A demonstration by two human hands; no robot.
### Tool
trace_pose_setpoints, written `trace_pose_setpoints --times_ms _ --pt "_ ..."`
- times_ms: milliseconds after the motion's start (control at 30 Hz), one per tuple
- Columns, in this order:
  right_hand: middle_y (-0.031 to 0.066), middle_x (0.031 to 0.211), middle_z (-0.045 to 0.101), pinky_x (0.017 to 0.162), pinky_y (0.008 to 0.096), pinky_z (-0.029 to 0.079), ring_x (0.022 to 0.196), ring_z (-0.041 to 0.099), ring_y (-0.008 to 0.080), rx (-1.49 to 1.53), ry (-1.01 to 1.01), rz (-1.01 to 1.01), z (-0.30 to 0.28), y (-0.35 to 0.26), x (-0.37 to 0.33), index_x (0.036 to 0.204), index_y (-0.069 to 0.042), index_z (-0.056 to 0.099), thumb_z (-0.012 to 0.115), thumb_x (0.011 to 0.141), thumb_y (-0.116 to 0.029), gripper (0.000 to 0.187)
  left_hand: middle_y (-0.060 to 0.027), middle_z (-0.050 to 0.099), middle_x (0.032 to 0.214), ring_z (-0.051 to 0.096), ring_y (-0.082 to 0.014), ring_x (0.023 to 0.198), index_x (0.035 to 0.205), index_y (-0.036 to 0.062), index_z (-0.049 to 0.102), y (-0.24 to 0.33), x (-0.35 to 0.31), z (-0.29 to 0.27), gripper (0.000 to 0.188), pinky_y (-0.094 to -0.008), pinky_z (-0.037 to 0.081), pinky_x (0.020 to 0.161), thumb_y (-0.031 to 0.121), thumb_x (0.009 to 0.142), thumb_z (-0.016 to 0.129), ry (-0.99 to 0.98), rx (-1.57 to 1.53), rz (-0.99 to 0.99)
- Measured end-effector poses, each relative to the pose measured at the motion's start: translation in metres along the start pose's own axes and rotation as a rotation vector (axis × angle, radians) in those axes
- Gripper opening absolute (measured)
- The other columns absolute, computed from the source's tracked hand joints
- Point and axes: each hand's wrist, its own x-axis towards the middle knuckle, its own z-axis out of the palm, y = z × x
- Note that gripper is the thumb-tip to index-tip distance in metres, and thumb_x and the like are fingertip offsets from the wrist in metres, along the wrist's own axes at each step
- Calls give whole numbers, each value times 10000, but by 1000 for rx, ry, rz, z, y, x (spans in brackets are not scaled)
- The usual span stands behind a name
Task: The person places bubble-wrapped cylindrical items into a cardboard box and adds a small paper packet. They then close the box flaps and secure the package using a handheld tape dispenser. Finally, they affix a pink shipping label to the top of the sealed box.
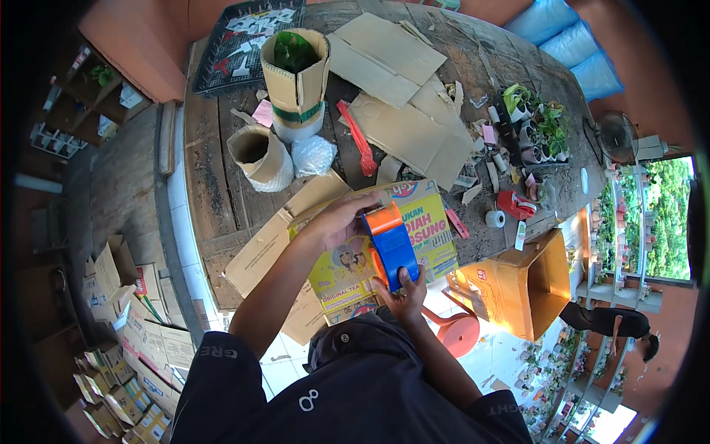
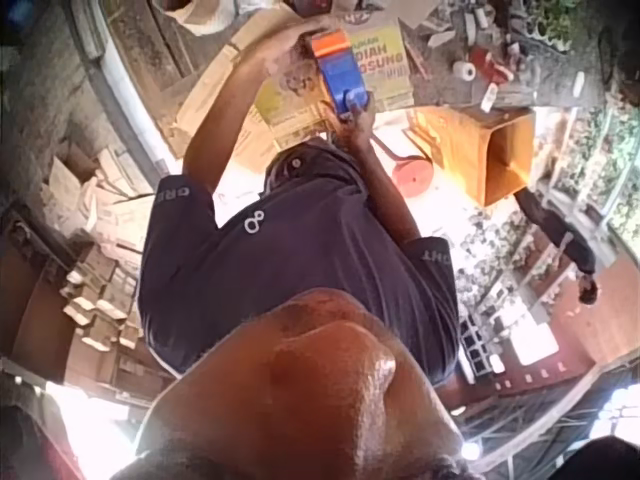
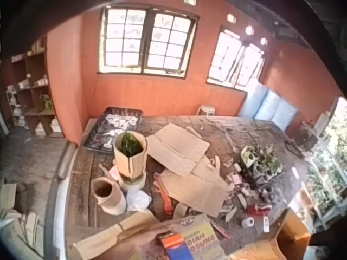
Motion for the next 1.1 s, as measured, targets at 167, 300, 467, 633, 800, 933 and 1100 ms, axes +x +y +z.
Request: trace_pose_setpoints --times_ms 167,300,467,633,800,933,1100 --pt "214 1207 475 771 365 594 1010 655 307 -47 15 -156 2 -15 1 1388 -135 335 794 883 -80 685 -45 684 1129 666 -125 925 1241 55 635 -15 6 -21 362 -285 541 800 340 1017 646 -10 105 5" --pt "213 1241 445 790 347 607 1017 656 299 -168 76 -374 3 -12 7 1398 -88 317 793 891 -65 695 -59 663 1078 643 -103 803 1204 47 653 -9 -5 -18 309 -230 526 690 293 1017 656 -23 223 -41" --pt "222 1240 470 748 387 611 1008 656 344 -85 17 -138 -1 -19 4 1490 -319 290 838 805 36 947 -50 671 1022 650 -129 781 1302 44 624 5 -7 -14 413 -284 548 706 57 900 719 -113 699 13" --pt "221 1238 472 754 392 607 1029 642 357 -101 53 -253 0 -23 9 1485 -283 321 815 820 49 892 -28 658 858 626 -149 752 1245 44 677 20 19 -6 406 -334 527 680 4 846 742 -205 1265 161" --pt "252 1229 476 705 432 586 998 641 386 -143 83 -293 -1 -30 18 1492 -270 338 825 809 44 896 21 572 734 515 -105 663 1212 72 707 51 37 -14 391 -310 452 609 24 828 764 -319 1081 110" --pt "288 1220 484 667 454 560 928 638 403 -152 71 -283 -2 -37 20 1474 -248 370 830 801 32 862 18 673 795 555 -63 684 1230 74 694 76 33 -9 393 -259 436 594 46 845 765 -303 1081 24" --pt "276 1160 515 646 460 543 876 632 385 -199 60 -293 -2 -46 30 1439 -183 418 822 800 10 780 -50 717 871 630 -78 784 1254 63 534 82 50 -32 481 -263 497 651 106 851 793 -330 1009 -27"
